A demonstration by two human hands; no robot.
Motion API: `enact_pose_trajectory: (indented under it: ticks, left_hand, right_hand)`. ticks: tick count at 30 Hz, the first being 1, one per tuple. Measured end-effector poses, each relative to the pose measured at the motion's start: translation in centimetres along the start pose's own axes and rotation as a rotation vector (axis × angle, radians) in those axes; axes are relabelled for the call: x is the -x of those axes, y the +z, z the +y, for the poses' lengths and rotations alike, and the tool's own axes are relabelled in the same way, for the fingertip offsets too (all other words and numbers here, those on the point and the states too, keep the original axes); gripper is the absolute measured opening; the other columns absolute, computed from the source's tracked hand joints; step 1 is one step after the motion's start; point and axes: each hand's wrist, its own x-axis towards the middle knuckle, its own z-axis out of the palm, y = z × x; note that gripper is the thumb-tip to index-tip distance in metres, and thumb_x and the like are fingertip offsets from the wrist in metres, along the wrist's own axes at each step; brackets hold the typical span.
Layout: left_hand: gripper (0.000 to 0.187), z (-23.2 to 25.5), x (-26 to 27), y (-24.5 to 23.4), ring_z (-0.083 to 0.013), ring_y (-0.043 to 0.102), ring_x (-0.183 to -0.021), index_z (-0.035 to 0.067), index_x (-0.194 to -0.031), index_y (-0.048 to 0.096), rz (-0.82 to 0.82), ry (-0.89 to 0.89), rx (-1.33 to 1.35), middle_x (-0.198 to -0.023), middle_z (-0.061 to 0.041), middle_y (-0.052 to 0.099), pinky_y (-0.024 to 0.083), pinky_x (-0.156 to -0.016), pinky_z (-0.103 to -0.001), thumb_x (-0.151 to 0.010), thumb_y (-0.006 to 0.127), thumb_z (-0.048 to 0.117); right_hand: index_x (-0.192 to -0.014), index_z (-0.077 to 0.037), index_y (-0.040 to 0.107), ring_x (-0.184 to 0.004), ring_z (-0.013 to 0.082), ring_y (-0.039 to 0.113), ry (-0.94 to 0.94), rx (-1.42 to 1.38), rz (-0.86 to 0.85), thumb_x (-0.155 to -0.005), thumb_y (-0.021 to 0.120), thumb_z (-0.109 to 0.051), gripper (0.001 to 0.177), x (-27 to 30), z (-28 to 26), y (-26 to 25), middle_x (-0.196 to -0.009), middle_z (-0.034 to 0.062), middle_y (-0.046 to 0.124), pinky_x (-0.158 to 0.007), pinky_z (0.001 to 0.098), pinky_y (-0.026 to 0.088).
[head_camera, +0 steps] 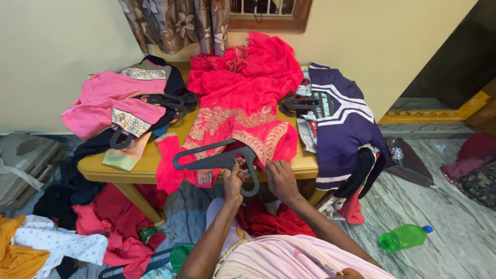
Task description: The person places a pink embroidered top on a hanger, smooths it, and sets it aside. Then the person picks up a red ruffled top, places it on a hanger, and smooths it on the table.
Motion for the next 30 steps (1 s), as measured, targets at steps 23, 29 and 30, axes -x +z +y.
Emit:
enact_pose_trajectory:
  ticks: [23,29,30]
  left_hand:
    - [0.03,-1.5,-0.2,-0.1,-0.022,0.073,-0.076,0.008,-0.123,0.057,0.154,-0.105,-0.121,-0.109,-0.011,0.071,0.061,-0.062,-0.032,-0.102,0.056,0.03]
    - [0.028,-3.4,-1.9,-1.1,-0.0209,0.068,-0.069,0.008,-0.121,0.055,0.021,-0.072,-0.151,-0.107,-0.01,0.07,0.057,-0.054,-0.033,-0.102,0.058,0.028]
    - [0.026,-3.7,-2.6,-1.6,-0.0207,0.068,-0.068,0.009,-0.12,0.054,-0.021,-0.067,-0.152,-0.107,-0.009,0.069,0.058,-0.054,-0.033,-0.101,0.058,0.027]
  right_hand:
    - [-0.091,-0.001,0.067,-0.061,0.0264,0.064,0.765,-0.278,0.209,-0.093,0.069,-0.012,0.012,2.6,10.3,3.3,-0.071,0.0136,0.064,-0.06,0.0402,0.049]
    - [-0.11,-0.003,0.066,-0.079,0.0311,0.064,0.739,-0.117,0.045,-0.092,0.07,-0.012,0.021,2.3,7.9,0.3,-0.096,0.0169,0.065,-0.073,0.0441,0.05]
    - [-0.116,-0.002,0.065,-0.084,0.0325,0.064,0.763,-0.101,-0.012,-0.093,0.07,-0.012,0.026,1.9,7.8,0.1,-0.102,0.0188,0.064,-0.077,0.0452,0.05]
